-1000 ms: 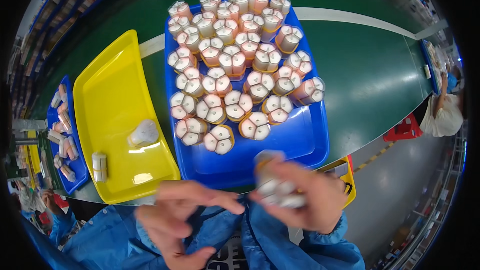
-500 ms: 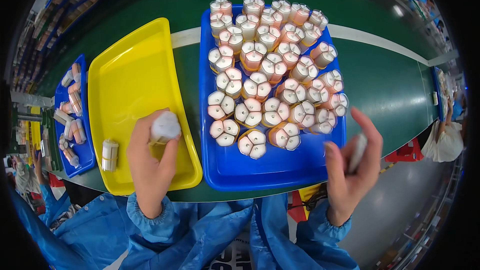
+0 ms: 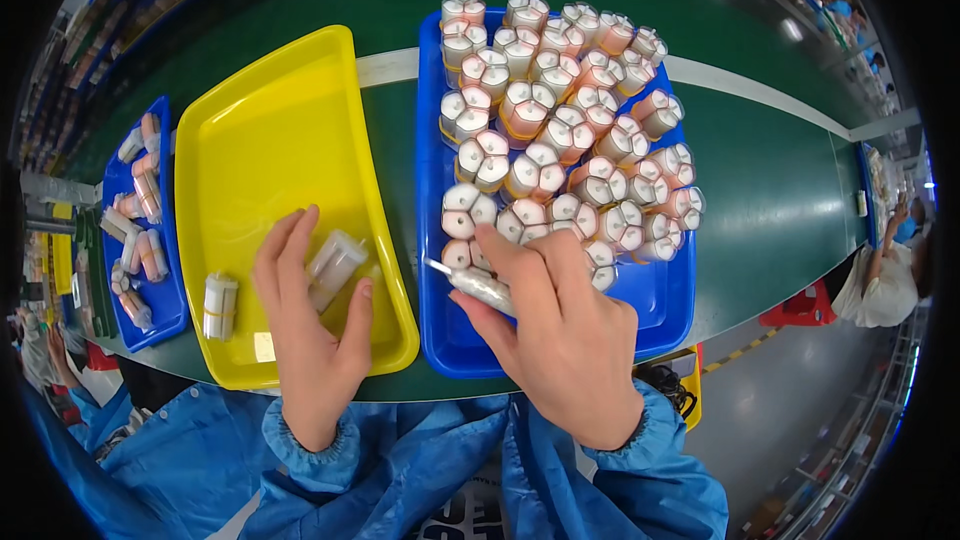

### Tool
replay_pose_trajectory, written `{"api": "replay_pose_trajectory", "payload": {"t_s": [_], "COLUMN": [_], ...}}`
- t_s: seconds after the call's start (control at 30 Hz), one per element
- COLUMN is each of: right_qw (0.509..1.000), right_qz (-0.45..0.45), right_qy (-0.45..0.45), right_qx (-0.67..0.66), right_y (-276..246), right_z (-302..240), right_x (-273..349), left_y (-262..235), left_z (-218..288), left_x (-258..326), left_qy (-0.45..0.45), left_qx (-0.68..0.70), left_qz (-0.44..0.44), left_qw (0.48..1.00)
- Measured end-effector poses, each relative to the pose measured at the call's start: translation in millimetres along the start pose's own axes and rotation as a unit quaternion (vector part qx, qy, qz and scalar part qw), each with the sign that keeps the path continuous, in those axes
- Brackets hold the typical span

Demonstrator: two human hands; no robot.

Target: The person repeatedly picks up small cylindrical objects from a blue tray, secures them with rubber bands, and places them into a yellow tray. The person handles the cylinders one at a time, using both hands to wrap the bands around the middle of each cylinder before transferring it to the other tray.

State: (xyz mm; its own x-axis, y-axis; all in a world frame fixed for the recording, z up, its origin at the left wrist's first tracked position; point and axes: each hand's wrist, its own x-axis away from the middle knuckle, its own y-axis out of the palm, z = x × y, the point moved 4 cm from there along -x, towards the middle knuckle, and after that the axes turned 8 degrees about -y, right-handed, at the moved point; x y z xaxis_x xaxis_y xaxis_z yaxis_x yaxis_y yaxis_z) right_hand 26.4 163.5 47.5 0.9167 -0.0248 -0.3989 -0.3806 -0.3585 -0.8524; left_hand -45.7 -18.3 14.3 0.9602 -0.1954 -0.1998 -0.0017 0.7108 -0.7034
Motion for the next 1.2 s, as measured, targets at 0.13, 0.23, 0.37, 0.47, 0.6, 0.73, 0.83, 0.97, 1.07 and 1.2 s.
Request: {"api": "replay_pose_trajectory", "payload": {"t_s": [0.13, 0.23, 0.37, 0.47, 0.6, 0.73, 0.83, 0.97, 1.07, 1.2], "right_qw": [0.998, 0.979, 0.844, 0.794, 0.741, 0.719, 0.756, 0.814, 0.83, 0.827], "right_qz": [-0.025, -0.004, -0.059, -0.12, -0.093, -0.087, -0.099, -0.08, -0.071, -0.1], "right_qy": [-0.012, -0.026, 0.101, 0.171, 0.22, 0.201, 0.194, 0.157, 0.148, 0.135], "right_qx": [-0.057, -0.202, -0.524, -0.571, -0.627, -0.66, -0.618, -0.554, -0.533, -0.536], "right_y": [-7, -18, -12, -12, -4, 0, -1, 0, 0, -4], "right_z": [4, -1, -6, -8, -14, -11, -8, -4, -4, -3], "right_x": [-2, -1, 10, 12, 12, 15, 16, 16, 17, 16], "left_y": [-6, 10, 25, 24, 19, 14, 14, 13, 14, 15], "left_z": [25, 40, 36, 32, 38, 41, 40, 39, 39, 38], "left_x": [1, 6, 11, 9, 7, 8, 9, 10, 11, 12], "left_qy": [0.135, 0.177, 0.164, 0.189, 0.173, 0.176, 0.181, 0.182, 0.185, 0.182], "left_qx": [-0.027, 0.073, 0.281, 0.259, 0.268, 0.253, 0.235, 0.205, 0.211, 0.226], "left_qz": [-0.041, -0.11, -0.115, -0.09, -0.061, -0.041, -0.02, -0.006, 0.002, 0.018], "left_qw": [0.99, 0.975, 0.938, 0.943, 0.946, 0.95, 0.955, 0.962, 0.96, 0.957]}}
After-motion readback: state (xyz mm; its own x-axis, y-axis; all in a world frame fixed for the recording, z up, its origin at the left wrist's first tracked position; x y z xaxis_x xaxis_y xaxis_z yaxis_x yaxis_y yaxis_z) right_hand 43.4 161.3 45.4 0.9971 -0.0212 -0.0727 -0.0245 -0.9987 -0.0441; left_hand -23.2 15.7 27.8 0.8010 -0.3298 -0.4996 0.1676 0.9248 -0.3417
